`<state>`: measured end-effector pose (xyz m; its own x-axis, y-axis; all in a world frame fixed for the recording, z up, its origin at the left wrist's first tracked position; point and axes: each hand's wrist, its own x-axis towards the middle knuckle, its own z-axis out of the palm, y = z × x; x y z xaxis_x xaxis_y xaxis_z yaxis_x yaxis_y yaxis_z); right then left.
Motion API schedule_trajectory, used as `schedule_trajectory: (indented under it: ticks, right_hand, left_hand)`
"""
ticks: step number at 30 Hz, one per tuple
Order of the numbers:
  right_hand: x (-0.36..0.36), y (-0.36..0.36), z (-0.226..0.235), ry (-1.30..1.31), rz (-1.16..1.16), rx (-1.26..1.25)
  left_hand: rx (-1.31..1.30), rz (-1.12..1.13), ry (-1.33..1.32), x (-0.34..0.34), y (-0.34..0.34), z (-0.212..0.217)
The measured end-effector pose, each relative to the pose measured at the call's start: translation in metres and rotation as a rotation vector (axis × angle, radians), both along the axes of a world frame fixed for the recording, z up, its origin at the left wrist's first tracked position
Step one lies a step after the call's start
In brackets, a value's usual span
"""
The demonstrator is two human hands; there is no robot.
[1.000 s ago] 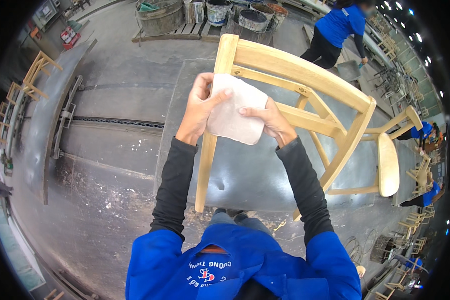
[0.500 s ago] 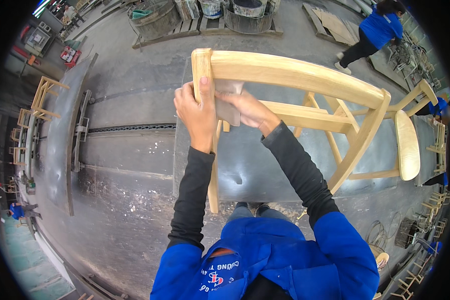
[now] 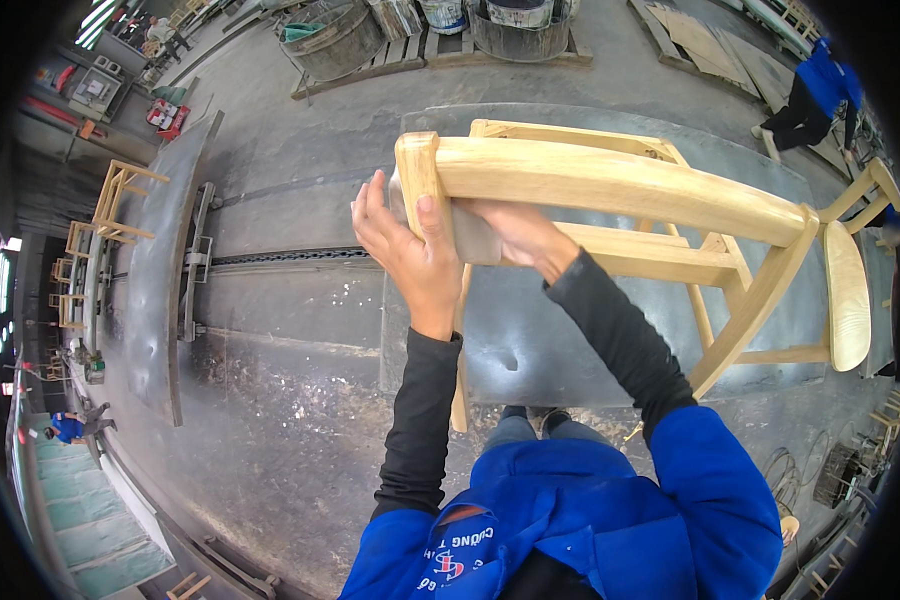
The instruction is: The person wipes a wooden chair frame with a white cloth, cleaning the legs and crossbars. They rotate the chair to access different sides and continue wiping the frame surfaces.
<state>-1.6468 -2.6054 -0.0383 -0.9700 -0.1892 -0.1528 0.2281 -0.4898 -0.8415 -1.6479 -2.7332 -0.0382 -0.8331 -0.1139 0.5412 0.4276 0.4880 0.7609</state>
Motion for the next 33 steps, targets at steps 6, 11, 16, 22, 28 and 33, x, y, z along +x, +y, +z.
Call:
schedule_trajectory:
  ticks: [6, 11, 16, 22, 28, 33]
  right_hand:
    - [-0.007, 0.007, -0.005, 0.070, 0.088, -0.152]
    - [0.000, 0.007, -0.017, 0.026, -0.056, -0.026]
    - [-0.016, 0.013, -0.024, 0.218, 0.011, -0.461]
    - [0.004, 0.016, -0.032, 0.151, -0.053, -0.305]
    - [-0.006, 0.019, -0.022, 0.226, -0.040, -0.440]
    - [-0.059, 0.049, -0.003, 0.069, -0.218, -0.097]
  left_hand:
    - [0.066, -0.069, -0.073, 0.001, 0.001, 0.000]
    - [0.035, -0.087, -0.070, 0.003, 0.003, 0.001]
    - [0.055, -0.104, -0.101, 0.006, 0.005, 0.001]
    - [0.045, -0.122, -0.043, 0.003, 0.007, 0.001]
    - [-0.018, -0.145, -0.056, 0.009, 0.006, 0.000]
    - [0.017, -0.187, -0.056, 0.013, 0.010, -0.003]
